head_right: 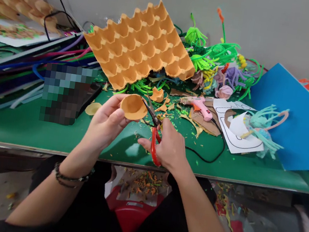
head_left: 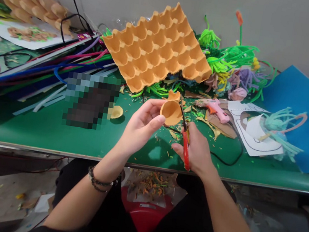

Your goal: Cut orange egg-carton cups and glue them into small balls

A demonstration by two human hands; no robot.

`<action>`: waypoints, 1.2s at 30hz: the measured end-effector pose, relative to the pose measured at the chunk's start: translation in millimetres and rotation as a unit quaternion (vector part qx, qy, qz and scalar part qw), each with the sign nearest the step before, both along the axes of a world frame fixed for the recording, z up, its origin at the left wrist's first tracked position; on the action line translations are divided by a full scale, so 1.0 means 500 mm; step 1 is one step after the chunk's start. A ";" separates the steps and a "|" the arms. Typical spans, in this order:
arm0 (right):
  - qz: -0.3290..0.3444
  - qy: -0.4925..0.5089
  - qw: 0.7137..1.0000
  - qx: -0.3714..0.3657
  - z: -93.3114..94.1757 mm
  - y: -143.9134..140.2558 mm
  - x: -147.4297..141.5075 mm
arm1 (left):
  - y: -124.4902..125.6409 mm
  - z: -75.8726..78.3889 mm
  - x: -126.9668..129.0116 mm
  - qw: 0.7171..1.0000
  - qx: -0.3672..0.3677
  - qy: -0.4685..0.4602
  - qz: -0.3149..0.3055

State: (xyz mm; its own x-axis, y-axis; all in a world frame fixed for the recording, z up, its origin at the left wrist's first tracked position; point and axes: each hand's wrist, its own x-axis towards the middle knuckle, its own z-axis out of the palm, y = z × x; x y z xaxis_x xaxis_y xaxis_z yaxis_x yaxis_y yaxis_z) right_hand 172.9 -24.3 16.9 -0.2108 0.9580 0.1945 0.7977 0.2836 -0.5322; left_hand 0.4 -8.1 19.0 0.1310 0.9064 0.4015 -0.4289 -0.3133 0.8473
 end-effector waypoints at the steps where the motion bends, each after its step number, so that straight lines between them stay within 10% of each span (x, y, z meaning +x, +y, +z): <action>1: -0.001 -0.006 1.000 0.002 0.000 0.000 0.000 | -0.001 0.000 0.000 1.000 0.003 0.000 -0.003; 27: -0.029 0.066 0.997 0.017 0.012 0.001 0.005 | 0.009 0.007 -0.022 0.991 0.007 0.135 0.023; 29: -0.077 0.091 0.991 0.054 0.007 0.008 0.011 | 0.019 0.010 -0.047 0.959 0.052 0.252 0.116; 32: -0.122 0.117 0.982 0.089 -0.002 0.020 0.018 | 0.039 -0.001 -0.095 0.823 0.099 0.472 0.299; 36: -0.107 0.099 0.986 0.081 -0.013 0.025 0.014 | 0.058 -0.042 -0.138 0.688 0.106 0.651 0.303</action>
State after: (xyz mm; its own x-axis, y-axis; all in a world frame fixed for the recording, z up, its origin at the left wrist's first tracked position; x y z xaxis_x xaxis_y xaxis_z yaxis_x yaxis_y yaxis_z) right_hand 179.9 -11.7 10.2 0.0508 0.9298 0.3646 0.7339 0.2129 -0.6450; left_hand -68.4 21.0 -2.0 0.1296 0.8921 0.4328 0.9138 -0.2769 0.2971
